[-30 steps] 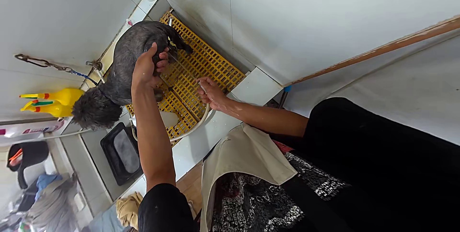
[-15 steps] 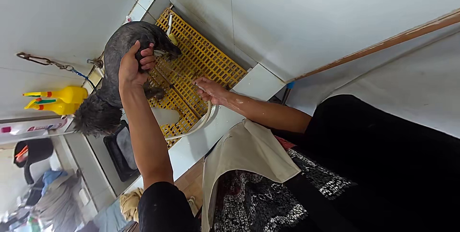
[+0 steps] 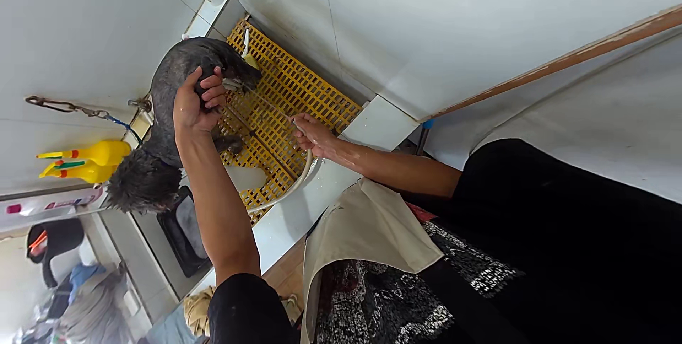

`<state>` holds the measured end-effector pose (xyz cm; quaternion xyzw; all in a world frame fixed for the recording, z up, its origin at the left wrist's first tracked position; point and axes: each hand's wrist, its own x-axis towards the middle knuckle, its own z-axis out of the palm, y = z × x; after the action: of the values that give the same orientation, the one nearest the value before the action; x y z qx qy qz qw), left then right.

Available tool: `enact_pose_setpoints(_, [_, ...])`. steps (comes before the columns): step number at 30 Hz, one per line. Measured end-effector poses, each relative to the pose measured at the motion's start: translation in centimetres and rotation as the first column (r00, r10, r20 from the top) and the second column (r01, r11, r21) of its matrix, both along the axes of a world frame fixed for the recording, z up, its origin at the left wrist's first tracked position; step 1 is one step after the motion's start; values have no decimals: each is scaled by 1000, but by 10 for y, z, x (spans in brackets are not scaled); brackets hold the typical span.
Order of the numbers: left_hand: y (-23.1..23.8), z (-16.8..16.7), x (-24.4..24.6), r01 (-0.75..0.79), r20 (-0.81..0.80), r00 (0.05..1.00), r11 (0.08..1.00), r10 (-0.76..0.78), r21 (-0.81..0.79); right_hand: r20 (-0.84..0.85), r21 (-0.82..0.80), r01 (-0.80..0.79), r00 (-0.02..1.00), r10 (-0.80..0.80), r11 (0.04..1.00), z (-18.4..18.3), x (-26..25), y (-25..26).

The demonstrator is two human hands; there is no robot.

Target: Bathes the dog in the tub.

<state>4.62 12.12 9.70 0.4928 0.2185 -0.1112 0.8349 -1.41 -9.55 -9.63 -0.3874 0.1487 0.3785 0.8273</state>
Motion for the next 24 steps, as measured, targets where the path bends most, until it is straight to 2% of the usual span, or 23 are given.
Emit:
enact_pose_setpoints(5, [-2,6,-1,-25,-2,1000,999,25,26,-117,-59,42,992,-49,997,6,2,4])
enact_pose_setpoints(12, [3,-17,5,-38,-14,999,999,38,-6,-236,-112,72,967,-97,991,-3,0,6])
enact_pose_setpoints(16, [7,-18,0,-51,-4,999,999,51,12,-162,-89,25,986,-39,996,5,-3,5])
enact_pose_setpoints(21, [2,-27,-9,-51,-6,998,959,55,280,65,-81,8,998,-3,997,7,-11,5])
enact_pose_setpoints(24, [-3,-39,-11,-74,-1,997,947,79,313,99,-80,5,995,3,997,7,-7,8])
